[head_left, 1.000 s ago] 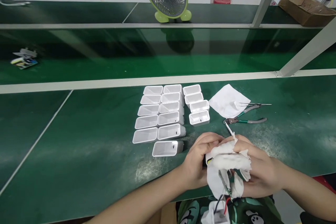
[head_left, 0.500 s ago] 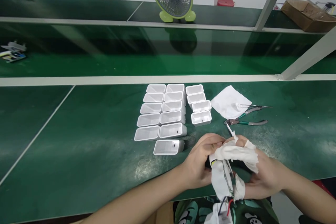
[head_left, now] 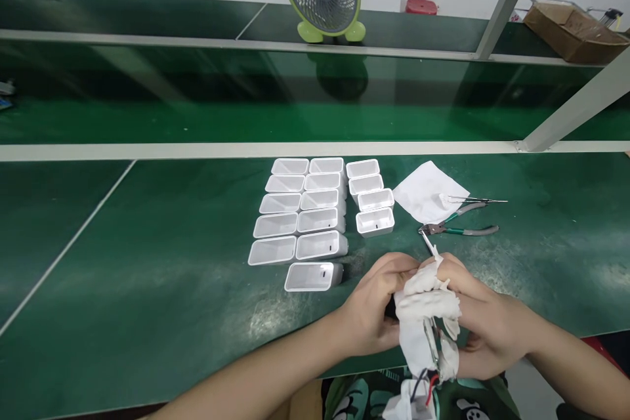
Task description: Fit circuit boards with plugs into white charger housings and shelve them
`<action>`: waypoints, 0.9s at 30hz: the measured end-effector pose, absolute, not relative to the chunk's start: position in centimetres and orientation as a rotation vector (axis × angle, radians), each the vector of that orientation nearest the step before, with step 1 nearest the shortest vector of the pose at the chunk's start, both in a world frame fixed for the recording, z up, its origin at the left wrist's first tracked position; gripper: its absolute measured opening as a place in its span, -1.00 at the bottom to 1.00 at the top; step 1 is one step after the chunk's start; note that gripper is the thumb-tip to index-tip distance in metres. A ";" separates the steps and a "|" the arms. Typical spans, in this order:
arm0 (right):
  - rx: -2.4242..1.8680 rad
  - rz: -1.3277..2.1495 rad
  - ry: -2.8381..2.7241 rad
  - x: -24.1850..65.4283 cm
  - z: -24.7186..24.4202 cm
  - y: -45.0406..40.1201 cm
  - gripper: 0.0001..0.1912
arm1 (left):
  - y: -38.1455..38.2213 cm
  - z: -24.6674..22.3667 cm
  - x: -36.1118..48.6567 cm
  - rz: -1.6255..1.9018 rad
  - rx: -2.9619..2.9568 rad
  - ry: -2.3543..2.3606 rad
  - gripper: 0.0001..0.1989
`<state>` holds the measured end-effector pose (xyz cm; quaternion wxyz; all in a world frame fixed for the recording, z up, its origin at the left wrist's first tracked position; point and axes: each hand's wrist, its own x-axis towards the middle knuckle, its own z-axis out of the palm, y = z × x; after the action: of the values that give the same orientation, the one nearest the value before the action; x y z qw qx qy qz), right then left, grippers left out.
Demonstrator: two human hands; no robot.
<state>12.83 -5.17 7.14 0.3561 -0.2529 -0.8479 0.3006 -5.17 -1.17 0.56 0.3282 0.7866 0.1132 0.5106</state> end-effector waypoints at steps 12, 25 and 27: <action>-0.693 0.743 -2.197 13.0 7.2 -5.2 -0.56 | -1.5 0.4 -4.8 1.362 2.030 0.346 -0.63; -0.875 0.747 -2.086 15.2 6.2 -6.1 -0.23 | -1.4 0.7 -4.8 1.393 1.999 0.367 -0.38; -0.851 0.707 -2.108 15.3 6.5 -5.9 -0.22 | -1.3 0.6 -4.8 1.413 1.996 0.360 -0.36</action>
<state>15.26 -5.85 6.48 0.3714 -0.3318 -0.8222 0.2757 -4.78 -1.35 0.64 0.3287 0.7627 0.1374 0.5397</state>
